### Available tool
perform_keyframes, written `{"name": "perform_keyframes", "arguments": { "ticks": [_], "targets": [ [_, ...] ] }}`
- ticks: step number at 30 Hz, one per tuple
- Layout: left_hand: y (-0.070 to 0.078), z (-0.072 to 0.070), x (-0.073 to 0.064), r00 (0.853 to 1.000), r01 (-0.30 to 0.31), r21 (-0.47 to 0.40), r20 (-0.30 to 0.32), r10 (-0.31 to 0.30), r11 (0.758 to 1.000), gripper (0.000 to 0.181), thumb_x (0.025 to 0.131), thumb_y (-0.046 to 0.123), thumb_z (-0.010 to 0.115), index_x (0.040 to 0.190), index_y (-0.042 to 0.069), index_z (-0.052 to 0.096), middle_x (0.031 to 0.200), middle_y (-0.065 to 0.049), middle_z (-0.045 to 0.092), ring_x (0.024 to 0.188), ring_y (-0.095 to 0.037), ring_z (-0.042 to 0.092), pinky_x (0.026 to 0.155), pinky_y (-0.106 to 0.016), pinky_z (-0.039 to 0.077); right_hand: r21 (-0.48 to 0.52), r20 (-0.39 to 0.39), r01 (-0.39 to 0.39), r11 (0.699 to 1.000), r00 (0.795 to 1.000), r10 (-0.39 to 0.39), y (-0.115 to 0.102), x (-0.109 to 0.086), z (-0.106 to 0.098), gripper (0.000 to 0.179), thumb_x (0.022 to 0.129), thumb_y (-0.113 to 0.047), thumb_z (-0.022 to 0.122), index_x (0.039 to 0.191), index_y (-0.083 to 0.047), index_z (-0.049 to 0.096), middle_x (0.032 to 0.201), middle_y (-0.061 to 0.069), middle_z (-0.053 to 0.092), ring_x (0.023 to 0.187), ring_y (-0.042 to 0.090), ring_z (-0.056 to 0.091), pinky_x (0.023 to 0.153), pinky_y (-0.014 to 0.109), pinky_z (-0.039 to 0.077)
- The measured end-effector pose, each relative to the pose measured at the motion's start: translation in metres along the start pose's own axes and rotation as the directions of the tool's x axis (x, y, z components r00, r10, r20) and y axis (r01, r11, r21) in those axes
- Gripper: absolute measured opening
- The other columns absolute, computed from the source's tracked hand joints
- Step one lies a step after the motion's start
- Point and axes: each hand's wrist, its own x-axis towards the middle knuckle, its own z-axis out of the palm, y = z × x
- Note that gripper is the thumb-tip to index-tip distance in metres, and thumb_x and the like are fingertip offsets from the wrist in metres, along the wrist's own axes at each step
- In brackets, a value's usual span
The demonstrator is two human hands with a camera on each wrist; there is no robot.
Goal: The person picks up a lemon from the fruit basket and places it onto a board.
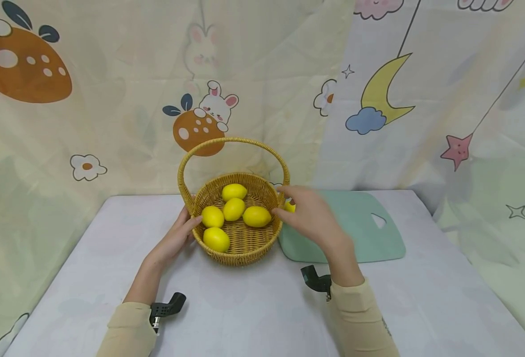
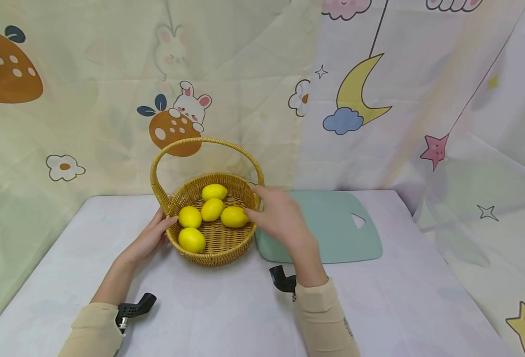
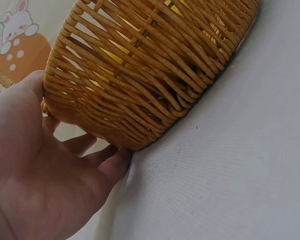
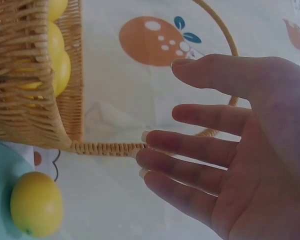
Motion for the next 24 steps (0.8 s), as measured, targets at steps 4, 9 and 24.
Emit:
{"name": "perform_keyframes", "arguments": {
  "ticks": [4, 9, 24],
  "targets": [
    [0.000, 0.000, 0.000, 1.000, 0.000, 0.000, 0.001, 0.000, 1.000, 0.076, 0.104, 0.048, 0.044, 0.158, 0.041, -0.010, 0.169, 0.004, -0.003, 0.156, -0.028, 0.010, 0.122, -0.059, 0.015, -0.011, 0.017, 0.027, 1.000, 1.000, -0.027, -0.004, 0.002, 0.008, 0.056, 0.091, -0.037, 0.069, 0.142, -0.017, 0.055, 0.140, 0.003, 0.060, 0.121, 0.026, 0.060, 0.101, 0.046, 0.051],
    [-0.001, 0.001, 0.000, 1.000, 0.002, 0.003, -0.003, -0.002, 1.000, 0.076, 0.104, 0.047, 0.043, 0.157, 0.042, -0.010, 0.169, 0.003, -0.003, 0.156, -0.028, 0.010, 0.122, -0.060, 0.016, -0.014, 0.058, 0.057, 0.998, 0.997, -0.057, -0.010, 0.006, 0.018, 0.056, 0.091, -0.036, 0.069, 0.142, -0.017, 0.055, 0.146, 0.007, 0.056, 0.136, 0.032, 0.051, 0.110, 0.051, 0.044],
    [0.004, 0.001, -0.003, 1.000, 0.012, 0.005, -0.007, -0.012, 1.000, 0.073, 0.104, 0.047, 0.044, 0.156, 0.046, -0.008, 0.169, 0.005, -0.003, 0.156, -0.028, 0.007, 0.122, -0.061, 0.013, 0.050, 0.130, 0.045, 0.998, 0.990, -0.051, 0.002, 0.020, 0.057, 0.055, 0.091, -0.033, 0.069, 0.143, -0.022, 0.053, 0.146, 0.002, 0.053, 0.137, 0.028, 0.049, 0.111, 0.047, 0.044]
  ]
}}
